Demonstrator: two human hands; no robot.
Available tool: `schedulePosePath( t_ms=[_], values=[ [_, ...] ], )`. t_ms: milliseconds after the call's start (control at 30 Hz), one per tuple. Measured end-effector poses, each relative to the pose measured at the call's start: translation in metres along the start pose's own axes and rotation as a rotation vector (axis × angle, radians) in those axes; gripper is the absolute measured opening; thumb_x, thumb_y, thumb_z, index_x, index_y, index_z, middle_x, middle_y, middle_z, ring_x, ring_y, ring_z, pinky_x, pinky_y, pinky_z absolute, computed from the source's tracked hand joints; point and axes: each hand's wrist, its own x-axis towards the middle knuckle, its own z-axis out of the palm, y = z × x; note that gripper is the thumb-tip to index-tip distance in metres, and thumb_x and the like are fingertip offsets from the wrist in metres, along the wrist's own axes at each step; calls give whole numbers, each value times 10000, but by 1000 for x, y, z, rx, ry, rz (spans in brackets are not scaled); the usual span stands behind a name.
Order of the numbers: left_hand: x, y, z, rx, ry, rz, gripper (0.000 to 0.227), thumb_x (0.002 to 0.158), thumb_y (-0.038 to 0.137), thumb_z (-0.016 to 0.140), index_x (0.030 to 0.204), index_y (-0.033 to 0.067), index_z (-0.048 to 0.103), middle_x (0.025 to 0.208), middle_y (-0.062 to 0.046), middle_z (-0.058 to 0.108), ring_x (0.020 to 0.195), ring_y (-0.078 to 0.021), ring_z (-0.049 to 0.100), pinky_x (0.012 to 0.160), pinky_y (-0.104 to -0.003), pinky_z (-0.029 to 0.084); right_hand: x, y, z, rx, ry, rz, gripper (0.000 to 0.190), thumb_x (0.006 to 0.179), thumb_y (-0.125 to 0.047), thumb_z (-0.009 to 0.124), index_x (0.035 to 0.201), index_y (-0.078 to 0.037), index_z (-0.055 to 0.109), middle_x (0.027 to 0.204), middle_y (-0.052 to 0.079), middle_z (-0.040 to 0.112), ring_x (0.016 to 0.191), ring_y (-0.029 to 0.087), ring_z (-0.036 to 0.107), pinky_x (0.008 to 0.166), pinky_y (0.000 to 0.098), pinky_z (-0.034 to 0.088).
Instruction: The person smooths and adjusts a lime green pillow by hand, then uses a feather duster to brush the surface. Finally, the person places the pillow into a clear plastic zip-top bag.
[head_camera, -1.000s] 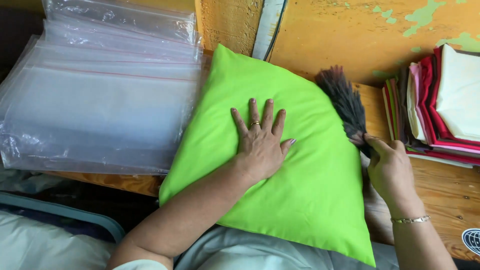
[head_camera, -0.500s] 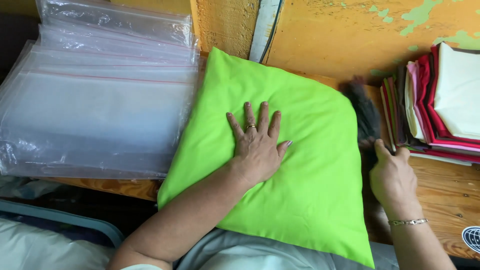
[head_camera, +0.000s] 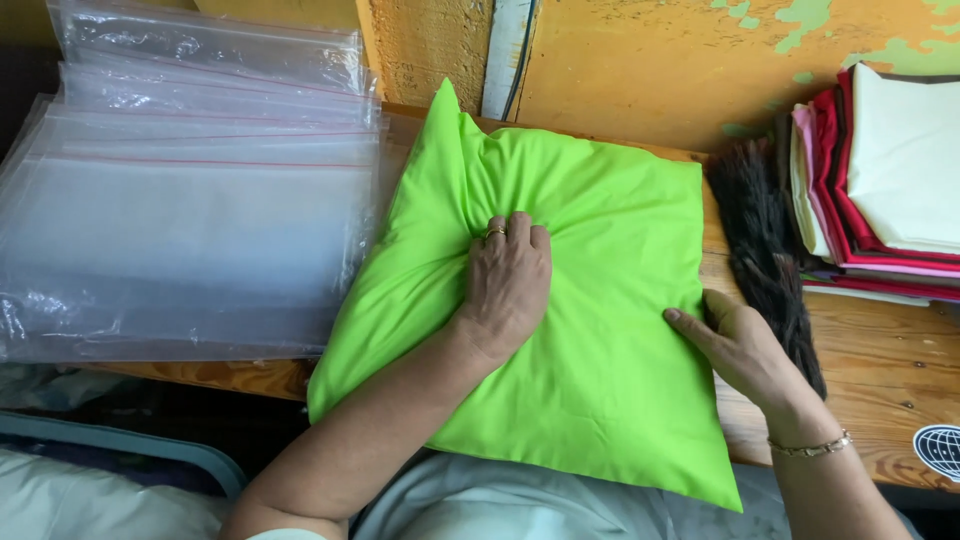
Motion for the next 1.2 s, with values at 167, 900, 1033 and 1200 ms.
schedulePosePath(
  t_ms=[167, 900, 1033, 1200],
  values=[
    [8, 2, -28, -508, 281, 27, 124, 790, -79, 396, 786, 12, 480, 827, -166, 490, 750, -338, 474, 725, -433, 429, -20, 7, -4, -75, 359, -408, 255, 871, -155, 633, 1081, -25, 567, 856, 99, 604, 735, 198, 496, 642, 314, 402],
    [40, -1, -39, -248, -600, -65, 643, 943, 512, 190, 1489, 173, 211, 1541, -230, 59, 1383, -520, -17, 973, -774, -51, 63, -21, 20, -737, 273, -367, 837, 866, -748, 208, 1505, -207, 210, 1545, 223, 110, 1408, 428, 51, 1111, 584, 68],
    [38, -2, -31, -212, -619, -49, 650, 932, 526, 208, 1475, 170, 240, 1513, -233, 151, 1381, -524, 16, 978, -772, -46, 61, -16, 33, -810, 256, -407, 777, 916, -663, 208, 1511, -166, 167, 1537, 244, 116, 1405, 455, 61, 1113, 593, 65],
    [27, 10, -11, -168, -593, 21, 654, 920, 512, 219, 1444, 126, 281, 1406, -237, 310, 1339, -508, 177, 996, -761, 16, 73, -8, 28, -828, 225, -388, 768, 903, -696, 179, 1509, -224, 158, 1548, 202, 97, 1406, 436, 62, 1114, 576, 57]
  ],
)
